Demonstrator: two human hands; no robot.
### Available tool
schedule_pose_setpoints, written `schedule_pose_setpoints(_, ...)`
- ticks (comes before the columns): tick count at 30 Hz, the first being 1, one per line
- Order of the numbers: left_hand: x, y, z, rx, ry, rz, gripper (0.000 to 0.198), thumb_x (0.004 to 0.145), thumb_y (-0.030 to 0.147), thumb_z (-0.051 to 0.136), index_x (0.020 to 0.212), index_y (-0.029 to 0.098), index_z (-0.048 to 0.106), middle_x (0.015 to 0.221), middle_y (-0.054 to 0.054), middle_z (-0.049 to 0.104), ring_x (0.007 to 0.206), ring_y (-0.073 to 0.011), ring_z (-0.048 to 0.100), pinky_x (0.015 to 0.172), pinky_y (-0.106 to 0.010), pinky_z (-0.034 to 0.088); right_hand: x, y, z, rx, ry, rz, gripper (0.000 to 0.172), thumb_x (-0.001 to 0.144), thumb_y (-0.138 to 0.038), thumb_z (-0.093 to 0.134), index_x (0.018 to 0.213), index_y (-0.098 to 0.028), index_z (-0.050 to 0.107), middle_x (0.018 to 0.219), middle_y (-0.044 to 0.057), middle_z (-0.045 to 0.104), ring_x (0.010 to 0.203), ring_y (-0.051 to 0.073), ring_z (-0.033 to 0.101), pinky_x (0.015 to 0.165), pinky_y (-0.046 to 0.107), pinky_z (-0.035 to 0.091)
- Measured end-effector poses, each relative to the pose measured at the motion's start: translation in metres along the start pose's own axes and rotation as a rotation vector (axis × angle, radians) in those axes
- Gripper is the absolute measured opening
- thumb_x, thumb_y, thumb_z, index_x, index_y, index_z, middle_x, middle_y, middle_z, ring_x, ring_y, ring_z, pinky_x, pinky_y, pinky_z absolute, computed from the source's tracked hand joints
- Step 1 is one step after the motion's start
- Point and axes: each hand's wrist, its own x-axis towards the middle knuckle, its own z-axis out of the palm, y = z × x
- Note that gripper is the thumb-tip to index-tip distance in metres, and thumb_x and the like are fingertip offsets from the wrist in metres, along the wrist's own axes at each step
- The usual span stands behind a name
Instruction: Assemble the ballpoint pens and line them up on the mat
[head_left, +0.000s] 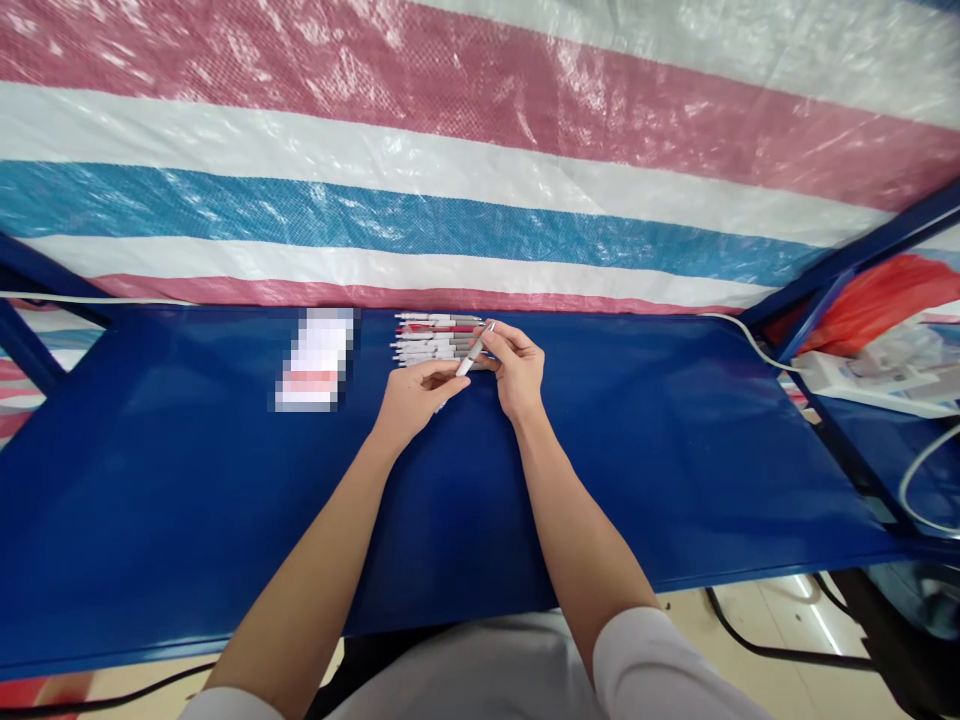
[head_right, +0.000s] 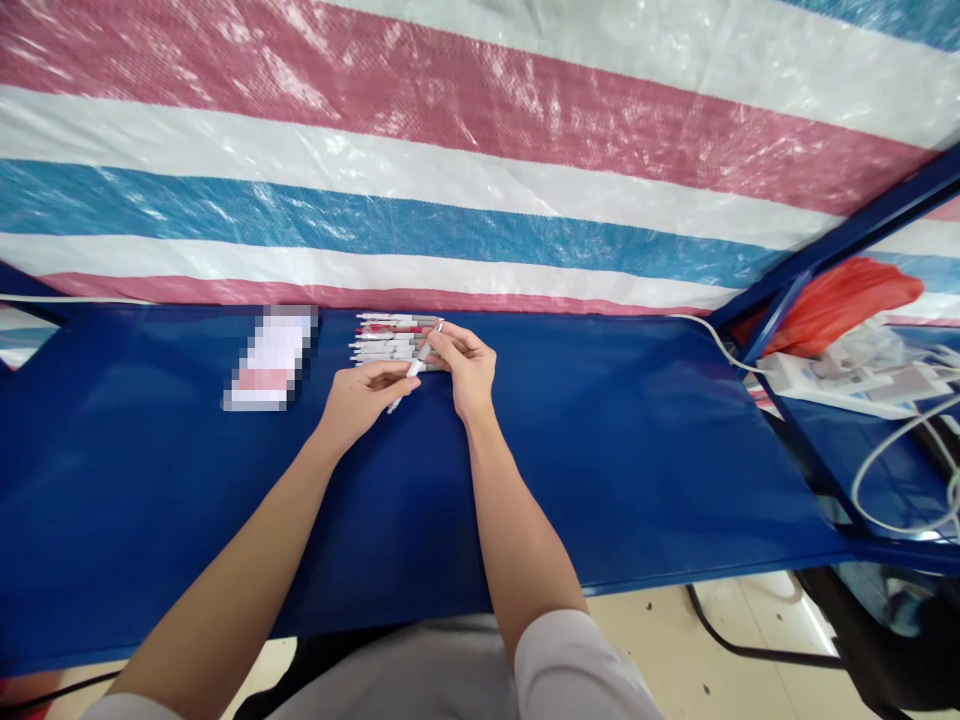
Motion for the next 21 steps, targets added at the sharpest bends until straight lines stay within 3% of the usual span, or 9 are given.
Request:
schedule_pose_setpoints(4,0.0005,-0.0016,-0.001,0.09,0.07,0.076,0.024,0.075,0.032,0.076,0.095,0.02,0.079,0.094,-0.003,0.078,0.087,-0.0225,0.073,0.085,-0.032,0.057,0.0003,0.0017,0.001,-0.016,0.017,-0.017,0.025,0.063,-0.034,0.084,0.083,-0.023,0.073,0.091,-0.003,0.076,0.075,0.012,0.07,0.065,0.024,0.063)
schedule_pose_setpoints(10,-0.0011,0.0007,-0.0007,0.134,0.056,0.071,0.024,0.076,0.032,0.073,0.096,0.02,0.079,0.092,-0.003,0.078,0.083,-0.0218,0.073,0.083,-0.032,0.058,0.0021,0.0038,-0.0001,-0.005,0.03,-0.014,0.022,0.063,-0.031,0.084,0.08,-0.023,0.072,0.091,-0.003,0.074,0.074,0.011,0.069,0.064,0.023,0.063)
schedule_pose_setpoints(13,-0.0015,0.0026,-0.0013,0.067,0.004,0.012,0.028,0.078,0.036,0.073,0.099,0.018,0.078,0.087,-0.004,0.078,0.077,-0.0209,0.073,0.08,-0.032,0.059,0.0018,0.0024,-0.0014,0.008,0.003,0.005,0.023,0.066,-0.031,0.081,0.087,-0.023,0.074,0.087,-0.003,0.075,0.074,0.012,0.072,0.064,0.023,0.063)
schedule_pose_setpoints(18,-0.0001,0.006,-0.0071,-0.037,-0.184,-0.058,0.034,0.084,0.045,0.068,0.097,0.016,0.078,0.087,-0.007,0.078,0.072,-0.0199,0.073,0.075,-0.032,0.06,0.0013,0.0002,-0.0027,0.061,-0.035,0.031,0.022,0.07,-0.031,0.078,0.091,-0.025,0.073,0.088,-0.002,0.077,0.075,0.015,0.074,0.06,0.023,0.062)
schedule_pose_setpoints(21,0.0004,0.0048,-0.008,-0.054,-0.179,-0.073,0.035,0.083,0.045,0.069,0.101,0.016,0.077,0.09,-0.008,0.078,0.074,-0.0202,0.073,0.075,-0.032,0.06,0.0014,0.0003,-0.0025,0.058,-0.049,0.034,0.023,0.07,-0.031,0.078,0.091,-0.025,0.073,0.088,-0.002,0.077,0.076,0.015,0.074,0.061,0.023,0.062)
